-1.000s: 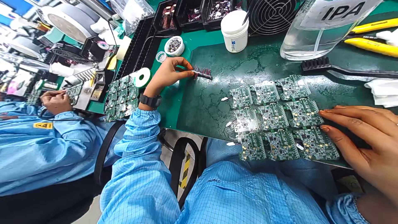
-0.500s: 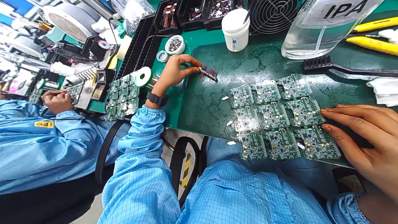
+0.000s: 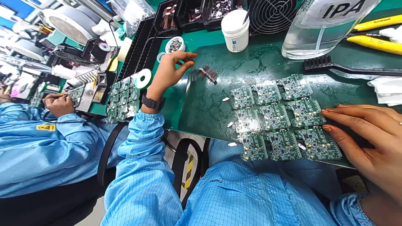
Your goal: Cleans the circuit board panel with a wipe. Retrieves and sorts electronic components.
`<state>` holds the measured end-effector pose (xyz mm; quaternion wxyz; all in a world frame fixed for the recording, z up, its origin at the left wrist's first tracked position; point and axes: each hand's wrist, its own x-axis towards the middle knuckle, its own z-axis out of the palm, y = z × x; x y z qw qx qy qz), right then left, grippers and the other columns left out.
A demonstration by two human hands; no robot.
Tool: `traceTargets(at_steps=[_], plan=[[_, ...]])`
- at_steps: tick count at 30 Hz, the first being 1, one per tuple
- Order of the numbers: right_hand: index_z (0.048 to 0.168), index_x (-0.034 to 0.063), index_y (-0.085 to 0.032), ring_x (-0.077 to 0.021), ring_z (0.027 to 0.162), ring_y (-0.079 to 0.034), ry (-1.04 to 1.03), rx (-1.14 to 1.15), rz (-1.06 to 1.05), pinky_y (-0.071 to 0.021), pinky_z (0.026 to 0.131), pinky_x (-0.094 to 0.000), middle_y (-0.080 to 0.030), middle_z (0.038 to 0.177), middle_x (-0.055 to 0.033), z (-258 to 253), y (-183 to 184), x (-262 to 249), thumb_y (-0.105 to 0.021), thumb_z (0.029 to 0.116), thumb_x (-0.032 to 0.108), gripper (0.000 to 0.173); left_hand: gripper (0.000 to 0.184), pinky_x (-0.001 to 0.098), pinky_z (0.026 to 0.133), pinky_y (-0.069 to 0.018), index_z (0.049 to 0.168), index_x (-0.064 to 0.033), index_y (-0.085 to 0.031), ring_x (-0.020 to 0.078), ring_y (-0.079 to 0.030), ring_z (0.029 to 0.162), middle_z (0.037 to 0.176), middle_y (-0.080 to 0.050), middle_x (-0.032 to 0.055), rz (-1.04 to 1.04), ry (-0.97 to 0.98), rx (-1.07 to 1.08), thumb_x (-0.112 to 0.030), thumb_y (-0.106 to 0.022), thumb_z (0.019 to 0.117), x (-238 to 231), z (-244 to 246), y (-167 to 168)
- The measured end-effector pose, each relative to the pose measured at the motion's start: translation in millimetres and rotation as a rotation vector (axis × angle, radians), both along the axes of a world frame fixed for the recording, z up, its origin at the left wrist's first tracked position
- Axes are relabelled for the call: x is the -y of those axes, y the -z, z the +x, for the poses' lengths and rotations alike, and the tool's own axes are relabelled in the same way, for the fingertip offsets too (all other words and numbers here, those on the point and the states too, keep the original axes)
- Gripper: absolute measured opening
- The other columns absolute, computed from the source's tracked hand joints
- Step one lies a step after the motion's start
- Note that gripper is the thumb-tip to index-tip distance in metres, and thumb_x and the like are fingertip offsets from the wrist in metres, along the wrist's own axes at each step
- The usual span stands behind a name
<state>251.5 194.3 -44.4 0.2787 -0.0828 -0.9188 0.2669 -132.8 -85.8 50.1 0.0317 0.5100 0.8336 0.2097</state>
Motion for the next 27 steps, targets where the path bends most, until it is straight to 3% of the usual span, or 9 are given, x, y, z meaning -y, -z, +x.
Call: traceTargets(at_steps=[4,7,9,11,15,18,21,24,27], plan=[[0.115,0.0031,-0.076,-0.0390,0.114,-0.065,0.002,0.004,-0.001,-0.0450,0.101,-0.0541,-0.072,0.114,-0.0240,0,0,0,-0.054,0.1042,0.034,0.039,0.028,0.0414,0.085,-0.0527,0.113,0.0025,-0.072,0.0248,-0.067,0.092,0.099,-0.071,0.0155,0.012,0.101,-0.056,-0.017,-0.071,0.0921,-3,39,-7],[0.115,0.0026,-0.076,-0.0392,0.114,-0.065,-0.002,0.001,-0.006,-0.0447,0.102,-0.0537,-0.072,0.114,-0.0241,0,0,0,-0.054,0.1041,0.033,0.039,0.041,0.0404,0.079,-0.0544,0.120,0.0028,-0.069,0.0271,-0.065,0.090,0.104,-0.066,0.0184,-0.025,0.042,-0.022,-0.019,-0.080,0.0869,-11,69,2],[0.114,0.0024,-0.076,-0.0396,0.114,-0.065,-0.003,0.001,0.000,-0.0448,0.102,-0.0537,-0.072,0.113,-0.0245,0,-1,0,-0.054,0.1040,0.032,0.039,0.050,0.0420,0.082,-0.0553,0.126,0.0032,-0.065,0.0298,-0.065,0.096,0.114,-0.064,0.0218,-0.013,-0.054,0.004,-0.023,-0.081,0.0864,-18,78,13],[0.114,0.0024,-0.076,-0.0397,0.114,-0.065,-0.001,0.001,-0.001,-0.0448,0.101,-0.0535,-0.071,0.113,-0.0247,0,-1,1,-0.054,0.1042,0.033,0.039,0.047,0.0423,0.083,-0.0542,0.122,0.0047,-0.067,0.0311,-0.064,0.097,0.116,-0.062,0.0235,0.016,-0.093,-0.002,-0.023,-0.081,0.0867,-24,79,21],[0.115,0.0031,-0.076,-0.0399,0.115,-0.065,-0.001,-0.009,-0.001,-0.0446,0.102,-0.0544,-0.071,0.114,-0.0242,0,0,0,-0.054,0.1041,0.033,0.038,0.028,0.0407,0.094,-0.0537,0.114,0.0045,-0.070,0.0305,-0.066,0.105,0.119,-0.065,0.0232,0.037,0.085,-0.031,-0.012,-0.072,0.0919,-26,59,25],[0.115,0.0032,-0.076,-0.0400,0.115,-0.065,-0.003,-0.008,0.006,-0.0443,0.102,-0.0548,-0.071,0.114,-0.0238,0,1,-1,-0.054,0.1041,0.034,0.039,0.035,0.0423,0.100,-0.0523,0.124,0.0062,-0.066,0.0314,-0.066,0.114,0.124,-0.067,0.0229,0.016,0.248,0.003,-0.005,-0.069,0.0909,-19,35,19],[0.115,0.0032,-0.076,-0.0397,0.115,-0.065,0.000,-0.011,0.007,-0.0446,0.102,-0.0546,-0.072,0.114,-0.0235,0,1,-1,-0.054,0.1042,0.034,0.039,0.051,0.0458,0.104,-0.0504,0.134,0.0074,-0.057,0.0332,-0.063,0.122,0.130,-0.064,0.0236,-0.001,0.160,0.033,-0.006,-0.074,0.0873,-9,31,13],[0.114,0.0028,-0.076,-0.0395,0.114,-0.065,0.008,-0.012,0.007,-0.0448,0.102,-0.0542,-0.072,0.113,-0.0235,0,1,1,-0.054,0.1043,0.034,0.039,0.049,0.0530,0.100,-0.0479,0.127,0.0070,-0.057,0.0376,-0.060,0.120,0.124,-0.064,0.0251,-0.029,-0.068,0.053,-0.014,-0.078,0.0878,-3,49,9],[0.114,0.0017,-0.076,-0.0400,0.114,-0.065,0.002,-0.005,0.003,-0.0452,0.101,-0.0540,-0.072,0.114,-0.0244,0,1,0,-0.055,0.1040,0.033,0.039,0.032,0.0545,0.090,-0.0474,0.105,0.0031,-0.069,0.0365,-0.062,0.108,0.108,-0.067,0.0213,0.003,-0.186,0.063,-0.024,-0.076,0.0893,0,52,22]])
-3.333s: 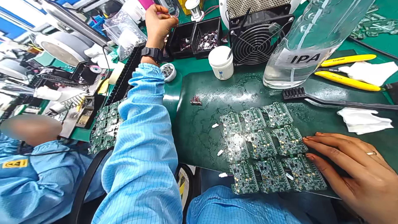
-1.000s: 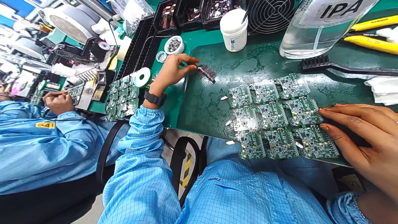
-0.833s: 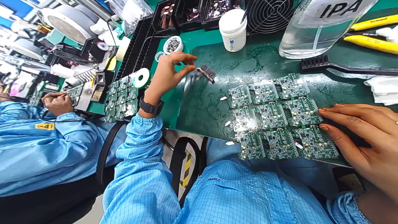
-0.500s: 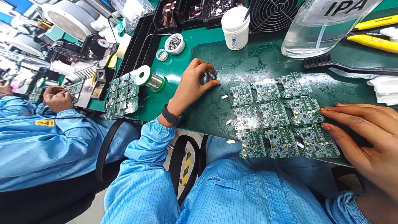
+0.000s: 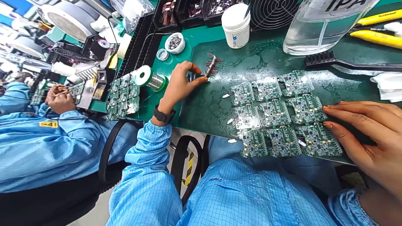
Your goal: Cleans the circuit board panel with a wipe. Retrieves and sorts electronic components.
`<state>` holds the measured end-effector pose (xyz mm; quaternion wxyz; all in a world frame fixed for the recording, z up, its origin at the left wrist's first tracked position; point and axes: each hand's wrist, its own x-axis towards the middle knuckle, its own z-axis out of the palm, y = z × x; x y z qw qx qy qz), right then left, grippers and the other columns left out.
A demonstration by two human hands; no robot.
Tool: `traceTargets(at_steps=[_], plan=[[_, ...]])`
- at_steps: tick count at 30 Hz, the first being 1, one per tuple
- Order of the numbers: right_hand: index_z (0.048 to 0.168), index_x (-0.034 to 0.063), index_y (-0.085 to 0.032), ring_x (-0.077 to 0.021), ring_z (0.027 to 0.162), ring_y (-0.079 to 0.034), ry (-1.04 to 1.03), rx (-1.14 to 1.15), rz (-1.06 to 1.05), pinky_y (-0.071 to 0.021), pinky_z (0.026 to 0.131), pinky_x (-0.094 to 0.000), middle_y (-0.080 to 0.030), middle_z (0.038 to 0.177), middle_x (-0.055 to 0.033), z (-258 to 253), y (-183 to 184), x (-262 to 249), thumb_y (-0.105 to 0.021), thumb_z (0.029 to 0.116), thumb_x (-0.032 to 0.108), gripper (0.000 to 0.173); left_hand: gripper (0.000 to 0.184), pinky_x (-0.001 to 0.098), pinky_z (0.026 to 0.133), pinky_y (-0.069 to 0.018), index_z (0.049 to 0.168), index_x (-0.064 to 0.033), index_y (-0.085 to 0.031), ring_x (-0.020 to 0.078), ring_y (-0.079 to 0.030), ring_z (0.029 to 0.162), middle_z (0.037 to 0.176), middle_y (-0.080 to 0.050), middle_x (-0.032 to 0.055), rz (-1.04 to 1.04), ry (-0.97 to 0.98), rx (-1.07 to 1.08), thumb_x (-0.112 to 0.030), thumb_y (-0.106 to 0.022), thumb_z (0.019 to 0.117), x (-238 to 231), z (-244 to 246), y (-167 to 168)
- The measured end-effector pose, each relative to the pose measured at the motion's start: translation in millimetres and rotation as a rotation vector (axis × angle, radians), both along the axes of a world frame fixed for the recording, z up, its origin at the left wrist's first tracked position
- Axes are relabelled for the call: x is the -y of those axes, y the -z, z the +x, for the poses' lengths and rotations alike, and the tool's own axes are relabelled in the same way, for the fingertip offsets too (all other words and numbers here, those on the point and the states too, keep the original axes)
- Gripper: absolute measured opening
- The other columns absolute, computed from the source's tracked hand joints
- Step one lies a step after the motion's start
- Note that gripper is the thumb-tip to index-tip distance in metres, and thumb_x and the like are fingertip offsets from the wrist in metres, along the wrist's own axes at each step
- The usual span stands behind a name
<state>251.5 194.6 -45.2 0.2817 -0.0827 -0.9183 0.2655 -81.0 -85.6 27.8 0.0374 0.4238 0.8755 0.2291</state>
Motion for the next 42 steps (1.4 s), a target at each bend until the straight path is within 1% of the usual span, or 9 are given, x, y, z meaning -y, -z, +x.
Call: traceTargets(at_steps=[7,10,16,20,23,30,34,38,42], plan=[[0.114,0.0000,-0.075,-0.0409,0.114,-0.065,0.009,0.015,0.005,-0.0454,0.101,-0.0544,-0.071,0.114,-0.0251,1,0,0,-0.054,0.1040,0.033,0.040,0.020,0.0475,0.093,-0.0437,0.093,-0.0012,-0.072,0.0302,-0.060,0.105,0.103,-0.069,0.0158,0.048,-0.010,0.001,-0.021,-0.073,0.0918,-5,1,11],[0.113,0.0000,-0.075,-0.0414,0.114,-0.065,0.013,0.016,0.009,-0.0452,0.101,-0.0547,-0.071,0.114,-0.0252,1,0,0,-0.055,0.1038,0.033,0.040,0.020,0.0461,0.090,-0.0469,0.095,-0.0015,-0.073,0.0265,-0.064,0.100,0.099,-0.072,0.0142,0.067,-0.053,0.026,-0.021,-0.074,0.0904,-4,1,9],[0.115,-0.0004,-0.075,-0.0410,0.115,-0.064,0.014,0.024,0.008,-0.0449,0.102,-0.0550,-0.071,0.115,-0.0251,1,1,-1,-0.055,0.1035,0.033,0.041,0.014,0.0325,0.082,-0.0545,0.088,-0.0031,-0.070,0.0102,-0.069,0.086,0.091,-0.073,0.0073,0.124,-0.153,0.095,-0.016,-0.074,0.0870,-1,-3,7],[0.115,-0.0005,-0.075,-0.0410,0.116,-0.064,0.012,0.020,0.000,-0.0451,0.102,-0.0552,-0.071,0.116,-0.0247,1,2,-2,-0.056,0.1033,0.032,0.040,0.013,0.0280,0.080,-0.0543,0.088,-0.0032,-0.069,0.0066,-0.067,0.083,0.089,-0.072,0.0049,0.164,-0.148,0.114,-0.015,-0.074,0.0873,1,-2,8],[0.115,0.0003,-0.075,-0.0405,0.117,-0.064,0.011,0.017,0.004,-0.0453,0.102,-0.0552,-0.070,0.116,-0.0243,1,2,-3,-0.056,0.1033,0.033,0.040,0.013,0.0293,0.084,-0.0567,0.090,-0.0008,-0.069,0.0104,-0.068,0.091,0.098,-0.070,0.0088,0.190,-0.127,0.105,-0.013,-0.074,0.0878,5,0,7],[0.115,-0.0026,-0.074,-0.0383,0.122,-0.062,0.026,-0.095,-0.027,-0.0446,0.109,-0.0509,-0.069,0.119,-0.0249,4,3,-7,-0.059,0.1021,0.029,0.037,0.012,0.0242,0.074,-0.0553,0.095,-0.0002,-0.064,0.0069,-0.066,0.079,0.091,-0.069,0.0074,0.236,-0.110,0.043,-0.010,-0.070,0.0915,25,40,-15],[0.115,0.0004,-0.073,-0.0298,0.122,-0.062,0.041,-0.266,-0.123,-0.0464,0.108,-0.0452,-0.070,0.118,-0.0186,11,-8,16,-0.064,0.1007,0.023,0.028,0.012,0.0198,0.082,-0.0568,0.097,-0.0010,-0.066,0.0003,-0.067,0.086,0.091,-0.070,-0.0014,0.423,0.039,0.059,-0.006,-0.070,0.0877,33,87,-23],[0.121,0.0200,-0.071,-0.0037,0.116,-0.063,-0.161,-0.328,-0.350,-0.0519,0.098,-0.0222,-0.069,0.119,0.0069,-2,-27,83,-0.064,0.1025,0.027,0.021,0.008,0.0185,0.086,-0.0573,0.096,-0.0045,-0.072,-0.0003,-0.067,0.093,0.094,-0.073,-0.0027,0.636,0.262,0.182,-0.012,-0.072,0.0939,25,145,-12],[0.128,0.0136,-0.067,0.0018,0.108,-0.063,-0.382,-0.339,-0.598,-0.0542,0.091,-0.0150,-0.065,0.119,0.0053,-19,-26,129,-0.060,0.1044,0.034,0.032,0.011,0.0177,0.088,-0.0537,0.101,-0.0049,-0.073,0.0035,-0.065,0.097,0.097,-0.068,0.0022,0.767,0.365,0.273,-0.014,-0.067,0.0990,15,193,-4]])
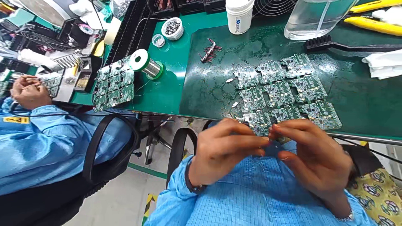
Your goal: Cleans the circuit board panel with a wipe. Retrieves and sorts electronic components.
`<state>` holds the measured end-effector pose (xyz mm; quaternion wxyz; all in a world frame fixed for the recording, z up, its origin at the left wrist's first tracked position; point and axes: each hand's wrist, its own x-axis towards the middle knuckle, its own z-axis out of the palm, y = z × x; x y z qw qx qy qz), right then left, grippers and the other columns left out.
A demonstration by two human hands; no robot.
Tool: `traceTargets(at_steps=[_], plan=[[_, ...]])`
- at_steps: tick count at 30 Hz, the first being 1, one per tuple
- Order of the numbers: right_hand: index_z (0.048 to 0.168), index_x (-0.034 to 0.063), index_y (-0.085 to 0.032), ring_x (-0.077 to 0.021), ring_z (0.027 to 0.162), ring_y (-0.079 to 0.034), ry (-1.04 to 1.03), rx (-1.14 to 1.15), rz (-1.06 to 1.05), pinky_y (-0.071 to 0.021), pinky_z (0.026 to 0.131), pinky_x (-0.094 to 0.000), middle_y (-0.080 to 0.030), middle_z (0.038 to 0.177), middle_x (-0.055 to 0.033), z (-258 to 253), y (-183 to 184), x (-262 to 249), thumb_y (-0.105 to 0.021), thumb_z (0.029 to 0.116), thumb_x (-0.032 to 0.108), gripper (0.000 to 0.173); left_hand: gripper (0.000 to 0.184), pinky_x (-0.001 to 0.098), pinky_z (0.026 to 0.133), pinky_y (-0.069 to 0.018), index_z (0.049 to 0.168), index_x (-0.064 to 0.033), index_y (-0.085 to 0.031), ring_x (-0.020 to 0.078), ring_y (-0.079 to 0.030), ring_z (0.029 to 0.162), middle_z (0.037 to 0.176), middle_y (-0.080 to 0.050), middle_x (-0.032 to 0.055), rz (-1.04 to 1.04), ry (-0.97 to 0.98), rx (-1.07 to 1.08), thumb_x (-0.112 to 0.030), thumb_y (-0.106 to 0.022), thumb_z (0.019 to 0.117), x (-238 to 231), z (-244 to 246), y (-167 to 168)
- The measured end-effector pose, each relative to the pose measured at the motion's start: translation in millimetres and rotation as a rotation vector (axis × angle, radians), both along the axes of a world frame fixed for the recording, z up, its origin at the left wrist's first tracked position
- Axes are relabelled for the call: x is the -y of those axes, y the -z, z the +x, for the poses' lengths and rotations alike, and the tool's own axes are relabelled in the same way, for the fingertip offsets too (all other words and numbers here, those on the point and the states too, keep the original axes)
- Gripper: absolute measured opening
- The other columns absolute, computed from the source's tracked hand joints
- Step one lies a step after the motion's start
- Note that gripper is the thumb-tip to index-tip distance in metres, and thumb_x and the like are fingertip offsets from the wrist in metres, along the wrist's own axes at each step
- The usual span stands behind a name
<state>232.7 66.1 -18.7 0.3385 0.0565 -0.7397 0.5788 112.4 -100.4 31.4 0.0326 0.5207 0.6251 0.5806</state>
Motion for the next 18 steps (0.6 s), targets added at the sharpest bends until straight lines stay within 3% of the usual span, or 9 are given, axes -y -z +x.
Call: traceTargets(at_steps=[3,6,12,18], plan=[[0.124,0.0117,-0.068,0.0056,0.102,-0.061,-0.063,-0.016,-0.081,-0.0520,0.088,-0.0103,-0.064,0.110,0.0067,-2,2,9,-0.063,0.1030,0.035,0.032,0.013,0.0175,0.091,-0.0521,0.105,-0.0035,-0.072,0.0040,-0.063,0.099,0.100,-0.066,0.0037,0.051,0.012,0.026,-0.009,-0.061,0.1017,-1,17,5],[0.116,0.0135,-0.071,0.0062,0.102,-0.061,-0.091,-0.057,-0.109,-0.0505,0.086,-0.0087,-0.064,0.106,0.0077,1,-1,12,-0.064,0.1023,0.030,0.023,0.012,0.0172,0.089,-0.0537,0.108,-0.0019,-0.071,0.0035,-0.065,0.098,0.099,-0.068,0.0033,0.093,0.003,0.047,-0.008,-0.067,0.0982,-1,24,12],[0.107,0.0142,-0.074,0.0036,0.095,-0.062,-0.112,-0.129,-0.181,-0.0517,0.082,-0.0103,-0.065,0.099,0.0074,2,-2,19,-0.070,0.0986,0.020,0.011,0.006,0.0173,0.089,-0.0533,0.099,-0.0012,-0.069,0.0036,-0.065,0.096,0.096,-0.069,0.0027,0.126,0.011,0.060,-0.005,-0.070,0.0951,4,27,15],[0.104,0.0135,-0.072,0.0035,0.094,-0.063,-0.143,-0.157,-0.240,-0.0522,0.081,-0.0107,-0.065,0.099,0.0079,-1,-1,25,-0.069,0.0977,0.016,0.008,0.006,0.0168,0.088,-0.0529,0.099,-0.0010,-0.069,0.0036,-0.065,0.096,0.096,-0.069,0.0035,0.122,0.030,0.078,-0.003,-0.070,0.0939,8,28,16]])
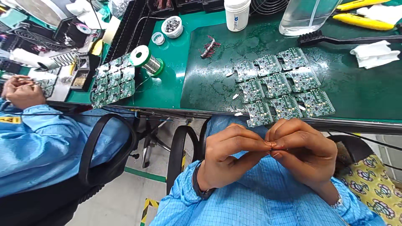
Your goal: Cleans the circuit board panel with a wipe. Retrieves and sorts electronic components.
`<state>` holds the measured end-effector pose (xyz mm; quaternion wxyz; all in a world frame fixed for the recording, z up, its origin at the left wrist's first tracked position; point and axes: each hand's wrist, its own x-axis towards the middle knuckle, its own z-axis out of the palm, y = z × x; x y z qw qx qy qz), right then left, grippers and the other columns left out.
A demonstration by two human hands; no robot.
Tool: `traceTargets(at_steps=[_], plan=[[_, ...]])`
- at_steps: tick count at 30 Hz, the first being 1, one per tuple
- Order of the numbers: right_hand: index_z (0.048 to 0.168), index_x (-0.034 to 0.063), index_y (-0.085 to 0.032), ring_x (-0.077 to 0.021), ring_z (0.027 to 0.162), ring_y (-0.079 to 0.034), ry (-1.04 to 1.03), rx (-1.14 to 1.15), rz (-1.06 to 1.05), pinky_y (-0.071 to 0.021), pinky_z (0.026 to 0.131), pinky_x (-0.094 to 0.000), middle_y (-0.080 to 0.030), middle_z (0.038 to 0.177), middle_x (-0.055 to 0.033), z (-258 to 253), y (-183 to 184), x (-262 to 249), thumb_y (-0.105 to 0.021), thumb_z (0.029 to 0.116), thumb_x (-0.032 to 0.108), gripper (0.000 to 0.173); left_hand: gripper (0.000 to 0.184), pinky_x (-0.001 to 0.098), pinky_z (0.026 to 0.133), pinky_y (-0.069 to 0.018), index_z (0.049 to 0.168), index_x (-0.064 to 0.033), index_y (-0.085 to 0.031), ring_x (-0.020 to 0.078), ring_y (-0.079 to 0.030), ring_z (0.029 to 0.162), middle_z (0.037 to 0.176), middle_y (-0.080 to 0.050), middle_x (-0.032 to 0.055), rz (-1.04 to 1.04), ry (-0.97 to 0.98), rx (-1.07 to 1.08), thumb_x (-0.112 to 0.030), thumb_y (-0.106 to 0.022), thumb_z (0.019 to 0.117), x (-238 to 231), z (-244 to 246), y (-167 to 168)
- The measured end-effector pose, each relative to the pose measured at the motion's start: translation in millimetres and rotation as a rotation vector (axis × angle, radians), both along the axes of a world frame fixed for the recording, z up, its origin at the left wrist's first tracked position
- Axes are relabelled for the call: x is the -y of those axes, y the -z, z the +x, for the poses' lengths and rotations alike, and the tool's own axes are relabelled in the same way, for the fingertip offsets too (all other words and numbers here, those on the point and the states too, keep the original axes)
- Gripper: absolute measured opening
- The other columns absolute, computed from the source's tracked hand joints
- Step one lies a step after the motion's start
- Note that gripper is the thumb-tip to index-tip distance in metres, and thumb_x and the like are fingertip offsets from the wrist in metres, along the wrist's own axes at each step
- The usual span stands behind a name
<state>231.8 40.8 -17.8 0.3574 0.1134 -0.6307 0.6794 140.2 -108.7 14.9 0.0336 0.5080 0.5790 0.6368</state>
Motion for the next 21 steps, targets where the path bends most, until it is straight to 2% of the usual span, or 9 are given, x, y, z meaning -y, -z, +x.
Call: traceTargets(at_steps=[4,9,12,14,17,21], plan=[[0.103,0.0123,-0.070,0.0025,0.094,-0.063,0.079,-0.006,0.060,-0.0534,0.082,-0.0118,-0.065,0.100,0.0067,-2,1,3,-0.067,0.0986,0.018,0.007,0.007,0.0166,0.086,-0.0535,0.097,-0.0002,-0.067,0.0040,-0.065,0.094,0.094,-0.069,0.0042,0.028,-0.016,0.026,0.000,-0.070,0.0908,-2,1,3],[0.102,0.0137,-0.066,0.0032,0.094,-0.063,0.144,0.040,0.112,-0.0543,0.083,-0.0123,-0.063,0.099,0.0072,-4,0,0,-0.064,0.1009,0.023,0.009,0.006,0.0157,0.084,-0.0544,0.098,0.0004,-0.066,0.0009,-0.066,0.094,0.095,-0.070,0.0029,0.038,-0.006,0.122,-0.001,-0.068,0.0921,-6,1,8],[0.101,0.0228,-0.067,0.0037,0.087,-0.064,0.170,0.067,-0.001,-0.0563,0.078,-0.0154,-0.063,0.095,0.0143,-5,-1,-6,-0.061,0.1031,0.029,0.009,0.004,0.0150,0.080,-0.0563,0.100,-0.0079,-0.069,-0.0032,-0.067,0.092,0.098,-0.072,-0.0059,0.011,-0.022,0.278,-0.009,-0.067,0.0956,-6,1,9],[0.101,0.0243,-0.068,0.0026,0.086,-0.064,0.196,0.072,-0.041,-0.0576,0.076,-0.0175,-0.063,0.096,0.0155,-6,-2,-12,-0.061,0.1025,0.027,0.008,0.009,0.0150,0.078,-0.0572,0.102,-0.0138,-0.072,-0.0036,-0.068,0.091,0.100,-0.073,-0.0103,0.026,-0.043,0.378,-0.009,-0.068,0.0954,-6,-2,12],[0.103,0.0163,-0.069,0.0034,0.091,-0.065,0.135,0.143,0.017,-0.0577,0.082,-0.0166,-0.066,0.099,0.0112,-6,-3,-12,-0.064,0.1017,0.024,0.009,0.011,0.0155,0.078,-0.0577,0.103,-0.0152,-0.074,-0.0026,-0.068,0.090,0.101,-0.074,-0.0103,0.049,-0.048,0.440,-0.009,-0.068,0.0954,-7,-4,15],[0.104,0.0031,-0.068,0.0052,0.094,-0.063,0.035,0.150,0.033,-0.0551,0.085,-0.0134,-0.067,0.099,0.0045,-13,0,1,-0.066,0.0990,0.016,0.014,0.013,0.0160,0.085,-0.0571,0.106,-0.0129,-0.074,-0.0022,-0.068,0.095,0.103,-0.074,-0.0099,0.052,-0.007,0.460,-0.007,-0.068,0.0951,-9,-2,14]])
